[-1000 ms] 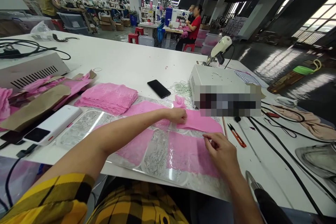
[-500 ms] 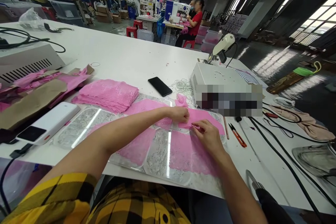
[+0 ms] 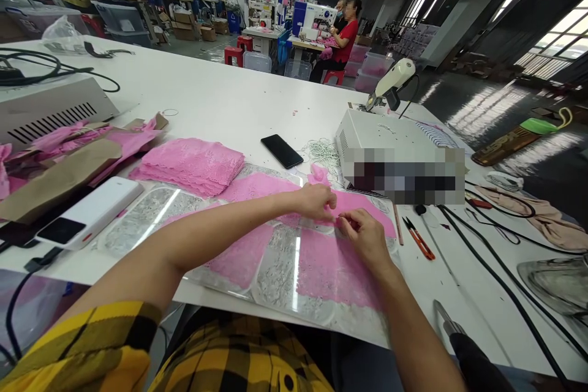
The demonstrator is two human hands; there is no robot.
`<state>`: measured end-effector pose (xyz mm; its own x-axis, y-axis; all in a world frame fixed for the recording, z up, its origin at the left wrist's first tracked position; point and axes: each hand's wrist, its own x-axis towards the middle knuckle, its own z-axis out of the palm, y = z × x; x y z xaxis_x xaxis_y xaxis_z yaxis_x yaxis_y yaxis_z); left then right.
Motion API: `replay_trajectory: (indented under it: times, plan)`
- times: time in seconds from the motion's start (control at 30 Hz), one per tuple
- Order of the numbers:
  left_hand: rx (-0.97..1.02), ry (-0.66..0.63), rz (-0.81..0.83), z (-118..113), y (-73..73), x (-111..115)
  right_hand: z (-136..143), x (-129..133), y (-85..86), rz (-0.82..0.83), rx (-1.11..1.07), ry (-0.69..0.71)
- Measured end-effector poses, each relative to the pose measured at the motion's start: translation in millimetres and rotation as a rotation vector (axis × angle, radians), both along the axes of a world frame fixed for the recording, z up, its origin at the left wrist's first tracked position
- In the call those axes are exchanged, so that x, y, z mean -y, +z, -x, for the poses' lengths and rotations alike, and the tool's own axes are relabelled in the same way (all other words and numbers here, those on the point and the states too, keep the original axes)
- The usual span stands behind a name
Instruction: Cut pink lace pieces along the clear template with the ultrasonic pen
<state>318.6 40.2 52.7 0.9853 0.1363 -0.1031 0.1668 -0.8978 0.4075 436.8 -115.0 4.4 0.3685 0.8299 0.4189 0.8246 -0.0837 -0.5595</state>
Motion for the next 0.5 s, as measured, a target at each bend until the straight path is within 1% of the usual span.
replay_trajectory:
  times: [0.13, 0.27, 0.37, 0.5]
  plan:
    - [0.121, 0.029, -0.105, 7.8, -1.6, 15.9, -0.7, 1.2, 0.6, -0.013, 0.011, -0.015]
    - [0.187, 0.049, -0.132, 7.5, -0.2, 20.7, -2.3, 3.0, -0.1, -0.025, 0.049, -0.053]
    - [0.215, 0.049, -0.123, 6.1, 5.7, 17.7, -6.2, 4.2, -2.6, -0.015, 0.099, -0.096]
    - [0.235, 0.032, -0.092, 9.7, 17.7, 13.8, -15.0, 11.6, -4.5, 0.03, 0.187, -0.148]
